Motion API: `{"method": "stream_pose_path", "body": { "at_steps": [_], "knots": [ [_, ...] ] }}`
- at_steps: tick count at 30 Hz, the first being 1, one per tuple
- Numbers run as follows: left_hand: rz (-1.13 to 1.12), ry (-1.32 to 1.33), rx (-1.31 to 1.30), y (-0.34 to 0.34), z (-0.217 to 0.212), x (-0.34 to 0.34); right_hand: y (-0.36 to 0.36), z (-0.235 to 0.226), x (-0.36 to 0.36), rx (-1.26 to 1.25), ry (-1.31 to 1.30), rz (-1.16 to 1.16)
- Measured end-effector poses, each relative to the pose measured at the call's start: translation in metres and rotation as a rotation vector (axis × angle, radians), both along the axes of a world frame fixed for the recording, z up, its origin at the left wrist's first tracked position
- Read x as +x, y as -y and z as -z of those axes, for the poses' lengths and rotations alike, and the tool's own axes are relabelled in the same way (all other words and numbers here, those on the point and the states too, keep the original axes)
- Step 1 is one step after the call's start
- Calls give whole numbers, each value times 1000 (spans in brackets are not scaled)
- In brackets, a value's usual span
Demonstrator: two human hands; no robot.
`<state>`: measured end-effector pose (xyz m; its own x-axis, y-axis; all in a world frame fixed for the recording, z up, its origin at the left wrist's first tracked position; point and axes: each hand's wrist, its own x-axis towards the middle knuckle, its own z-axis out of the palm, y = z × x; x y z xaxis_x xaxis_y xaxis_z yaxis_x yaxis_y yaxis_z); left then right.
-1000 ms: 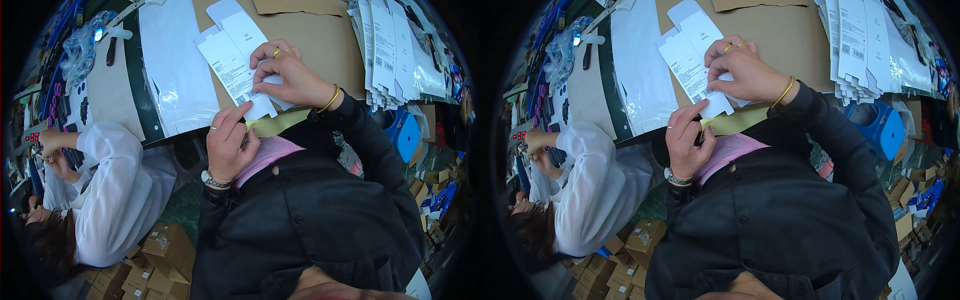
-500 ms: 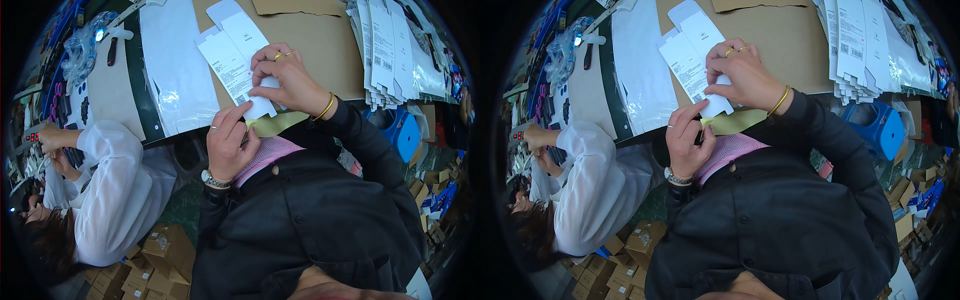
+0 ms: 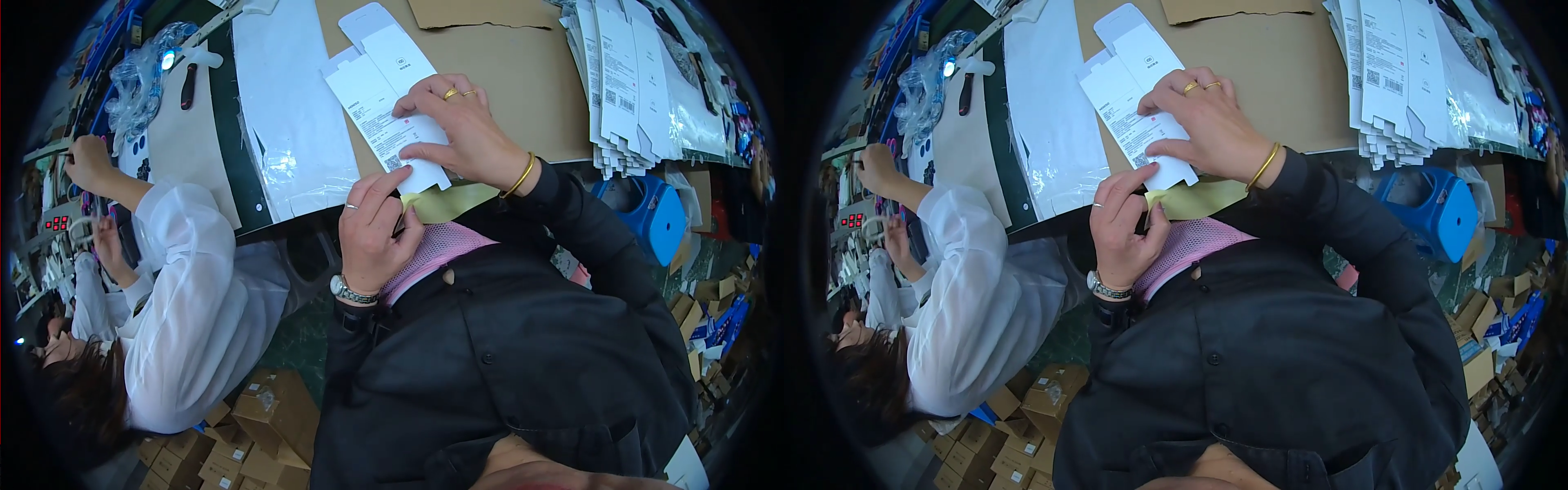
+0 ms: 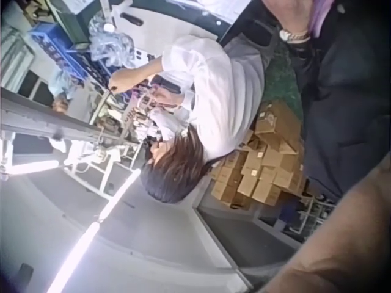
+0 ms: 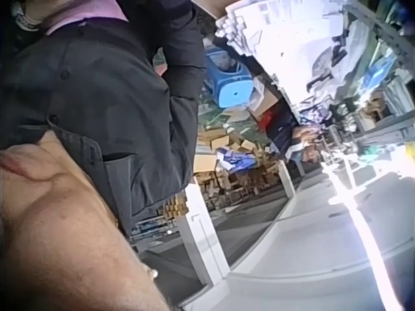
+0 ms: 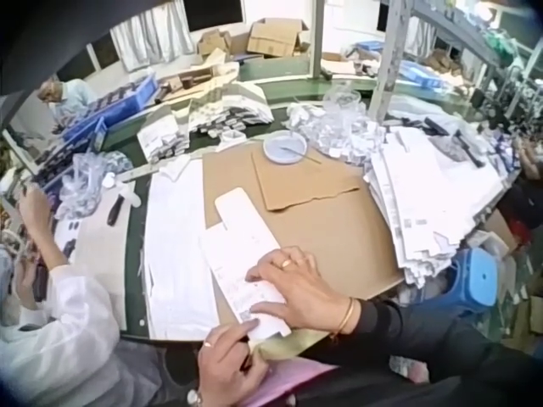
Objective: Peeling and applying shipping labels onto packages or shipping envelopes at a workstation.
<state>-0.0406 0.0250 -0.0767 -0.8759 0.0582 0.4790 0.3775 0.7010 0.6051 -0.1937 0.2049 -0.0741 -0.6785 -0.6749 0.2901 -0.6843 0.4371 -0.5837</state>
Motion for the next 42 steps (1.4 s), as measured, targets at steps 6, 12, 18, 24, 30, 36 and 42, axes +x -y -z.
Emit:
{"method": "stream_pose_path", "body": {
  "at_steps": [6, 12, 18, 24, 30, 36, 42],
  "knots": [
    [-4, -1, 53, 0, 0, 4, -8, 3, 1, -98, -26, 33],
    [-161, -32, 39, 8, -4, 9, -46, -9, 17, -54, -79, 276],
    [-178, 68, 47, 4, -5, 11, -46, -12, 33, -71, 56, 244],
    [-179, 84, 272, 3, 0, 11, -48, -3, 31, -263, 236, 258],
    [-100, 59, 462, -7, -5, 16, -48, -19, 44, -651, 868, 290],
    [-100, 8, 633, -9, -3, 23, -85, -60, 42, -772, 465, 555],
    [-91, 153, 727, -12, 8, 28, -170, -79, 27, -805, 106, 829]
  ]
}}
